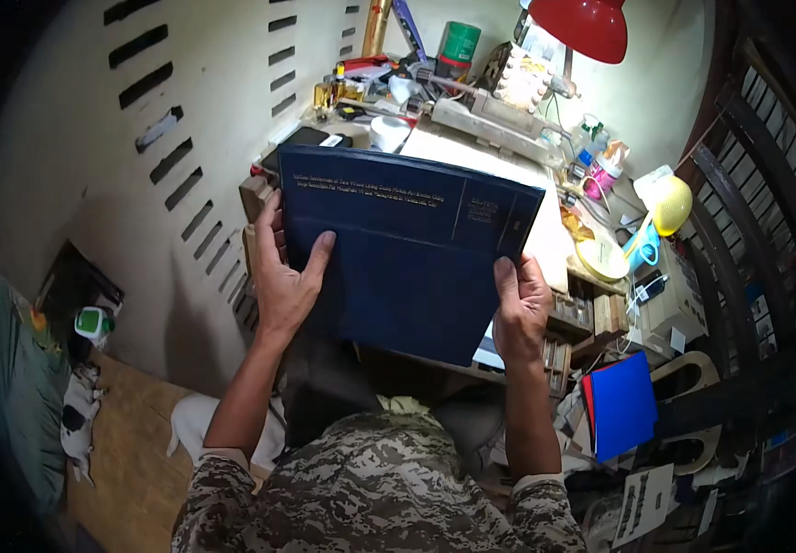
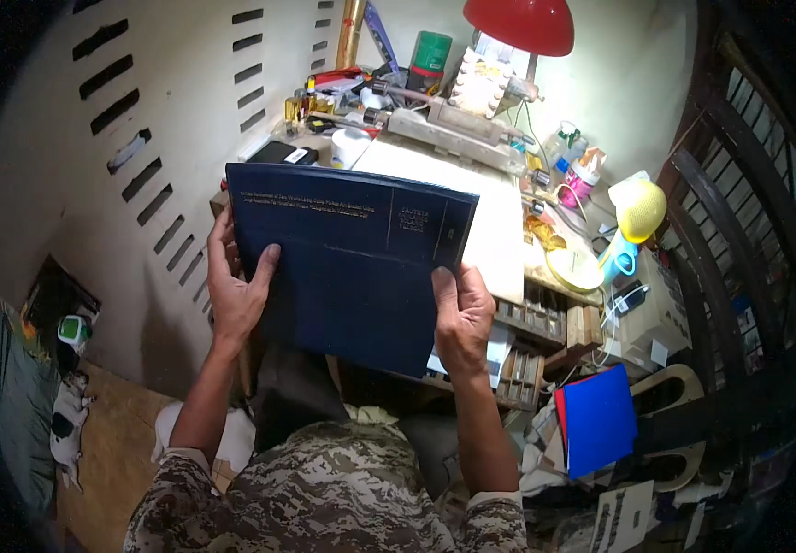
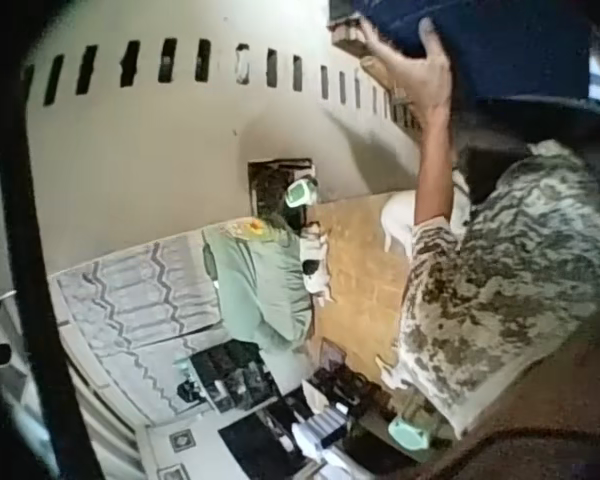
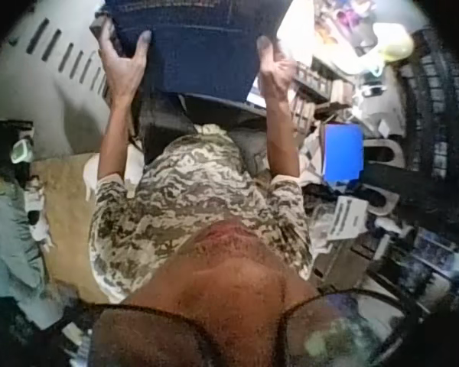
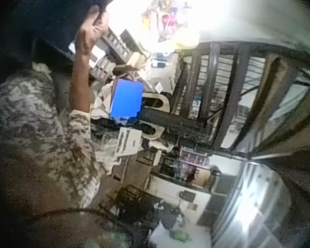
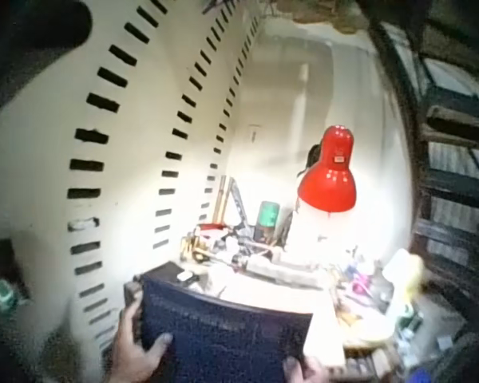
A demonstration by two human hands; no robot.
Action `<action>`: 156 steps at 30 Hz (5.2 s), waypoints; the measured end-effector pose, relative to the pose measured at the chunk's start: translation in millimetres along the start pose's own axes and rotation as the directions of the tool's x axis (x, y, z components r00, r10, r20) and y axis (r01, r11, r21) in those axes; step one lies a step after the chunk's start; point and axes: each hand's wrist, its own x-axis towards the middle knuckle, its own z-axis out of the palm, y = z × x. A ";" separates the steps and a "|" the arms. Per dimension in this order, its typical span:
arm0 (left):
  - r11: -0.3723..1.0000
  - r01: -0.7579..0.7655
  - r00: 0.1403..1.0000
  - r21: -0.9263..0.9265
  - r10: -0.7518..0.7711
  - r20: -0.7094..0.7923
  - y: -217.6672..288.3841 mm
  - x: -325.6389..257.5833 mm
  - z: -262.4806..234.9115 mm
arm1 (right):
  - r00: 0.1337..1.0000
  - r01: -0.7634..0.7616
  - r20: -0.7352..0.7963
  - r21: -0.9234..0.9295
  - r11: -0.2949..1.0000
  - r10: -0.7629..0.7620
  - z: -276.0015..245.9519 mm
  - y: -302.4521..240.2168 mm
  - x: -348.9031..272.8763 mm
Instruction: Assembling and finishing hardbound books by applying covers and checking pages.
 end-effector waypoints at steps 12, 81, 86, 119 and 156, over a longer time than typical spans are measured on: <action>0.891 0.182 0.951 -0.416 -0.267 -0.155 -2.8 -42.0 -58.7 | 0.998 -0.042 0.052 0.130 0.991 0.035 28.6 -17.4 -64.0; 0.720 0.372 0.898 -0.585 -0.439 0.030 -17.6 -52.4 -49.4 | 0.994 -0.091 0.051 -0.048 0.995 0.093 24.7 -17.0 -86.2; 0.727 0.285 0.933 -0.625 -0.361 0.006 -32.0 -53.2 -53.5 | 0.980 0.195 0.038 -0.356 0.914 -0.194 21.6 -15.6 -75.6; 0.888 0.107 0.971 -0.448 -0.189 -0.144 -90.8 -51.1 -54.3 | 0.829 0.523 0.524 -0.605 0.600 -0.195 24.4 -11.1 -62.0; -0.065 0.453 0.794 -0.889 0.483 0.369 -158.1 -26.0 -15.7 | 0.822 -0.070 0.469 -0.479 0.875 0.323 -4.4 18.3 -70.4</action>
